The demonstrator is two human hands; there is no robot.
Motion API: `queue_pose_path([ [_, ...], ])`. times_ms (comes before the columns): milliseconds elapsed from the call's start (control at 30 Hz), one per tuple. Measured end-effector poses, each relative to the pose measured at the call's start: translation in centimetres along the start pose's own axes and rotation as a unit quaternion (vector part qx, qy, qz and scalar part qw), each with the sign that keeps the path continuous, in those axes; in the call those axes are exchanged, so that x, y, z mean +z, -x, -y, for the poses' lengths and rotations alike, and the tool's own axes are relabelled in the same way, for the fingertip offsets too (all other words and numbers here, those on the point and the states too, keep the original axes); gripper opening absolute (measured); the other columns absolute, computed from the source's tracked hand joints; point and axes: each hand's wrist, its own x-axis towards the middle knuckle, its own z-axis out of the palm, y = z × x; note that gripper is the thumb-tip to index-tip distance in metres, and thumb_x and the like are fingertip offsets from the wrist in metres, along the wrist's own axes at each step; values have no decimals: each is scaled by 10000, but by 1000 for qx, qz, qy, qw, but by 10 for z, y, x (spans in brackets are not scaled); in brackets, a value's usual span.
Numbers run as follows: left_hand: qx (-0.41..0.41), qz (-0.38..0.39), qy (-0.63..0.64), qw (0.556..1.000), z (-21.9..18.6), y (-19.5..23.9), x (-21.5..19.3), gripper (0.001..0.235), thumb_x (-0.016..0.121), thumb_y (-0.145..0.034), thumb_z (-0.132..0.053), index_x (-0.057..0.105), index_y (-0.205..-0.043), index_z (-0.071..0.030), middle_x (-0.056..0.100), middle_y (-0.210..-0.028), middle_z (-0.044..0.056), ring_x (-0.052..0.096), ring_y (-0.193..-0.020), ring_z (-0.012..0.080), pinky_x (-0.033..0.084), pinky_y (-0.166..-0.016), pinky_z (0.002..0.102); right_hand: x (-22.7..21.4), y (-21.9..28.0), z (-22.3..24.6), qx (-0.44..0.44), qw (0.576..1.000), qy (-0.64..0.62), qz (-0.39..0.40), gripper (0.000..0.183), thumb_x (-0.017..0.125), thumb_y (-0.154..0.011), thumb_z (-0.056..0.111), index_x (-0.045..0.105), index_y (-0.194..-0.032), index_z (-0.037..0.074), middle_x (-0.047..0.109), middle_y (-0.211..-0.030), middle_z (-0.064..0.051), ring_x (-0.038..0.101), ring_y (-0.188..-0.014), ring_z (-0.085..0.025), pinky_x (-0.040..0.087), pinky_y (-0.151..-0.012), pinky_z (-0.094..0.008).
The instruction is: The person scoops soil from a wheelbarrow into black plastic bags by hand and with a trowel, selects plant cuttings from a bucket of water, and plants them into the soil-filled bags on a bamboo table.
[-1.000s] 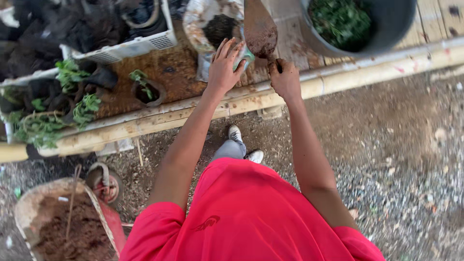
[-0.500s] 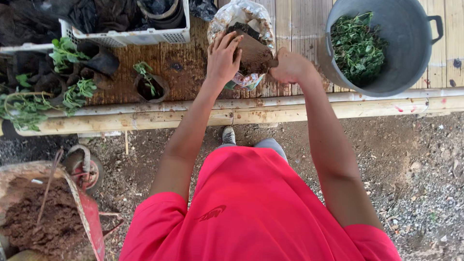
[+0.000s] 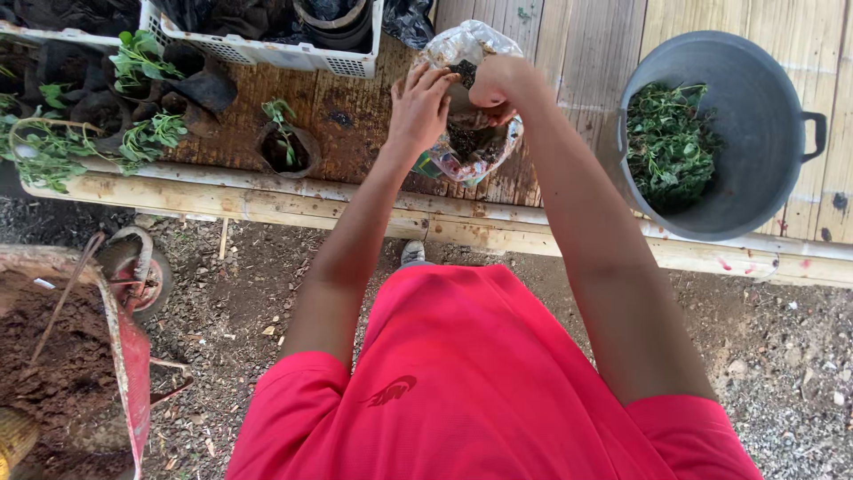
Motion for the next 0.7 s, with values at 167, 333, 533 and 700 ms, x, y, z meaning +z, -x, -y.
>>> queue_pose_path([
  [167,1,-8,8,1000,-3,-4,3,438,678,-939,-118,641,-1364,-221,522,-1460,6,370,-1451,291,287,-1131,691,55,-74,-19,37,992,-120,8,250,511,-854,58,716,-796,-73,748,-855,-234,766,-685,-287,626,-563,-395],
  [333,12,-12,23,1000,4,-4,0,416,665,-961,-81,666,-1354,-218,519,-1471,1,363,-1469,282,300,-1135,686,104,-127,-48,-2,988,-146,-41,181,587,-807,35,717,-827,-90,709,-856,-286,733,-722,-339,577,-543,-417],
  [533,35,-13,28,999,10,-10,8,444,628,-948,-29,690,-1347,-214,502,-1486,33,331,-1475,305,315,-1136,672,115,-124,-37,5,990,-140,-34,194,680,-821,95,712,-837,-95,734,-836,-275,766,-728,-347,602,-596,-419],
  [700,46,-15,32,998,17,-18,16,413,588,-976,-4,703,-1318,-205,475,-1503,52,291,-1477,334,298,-1098,699,122,-109,-22,74,981,-160,-85,409,762,-829,209,625,-1086,-77,715,-1023,-268,751,-887,-381,628,-702,-443],
])
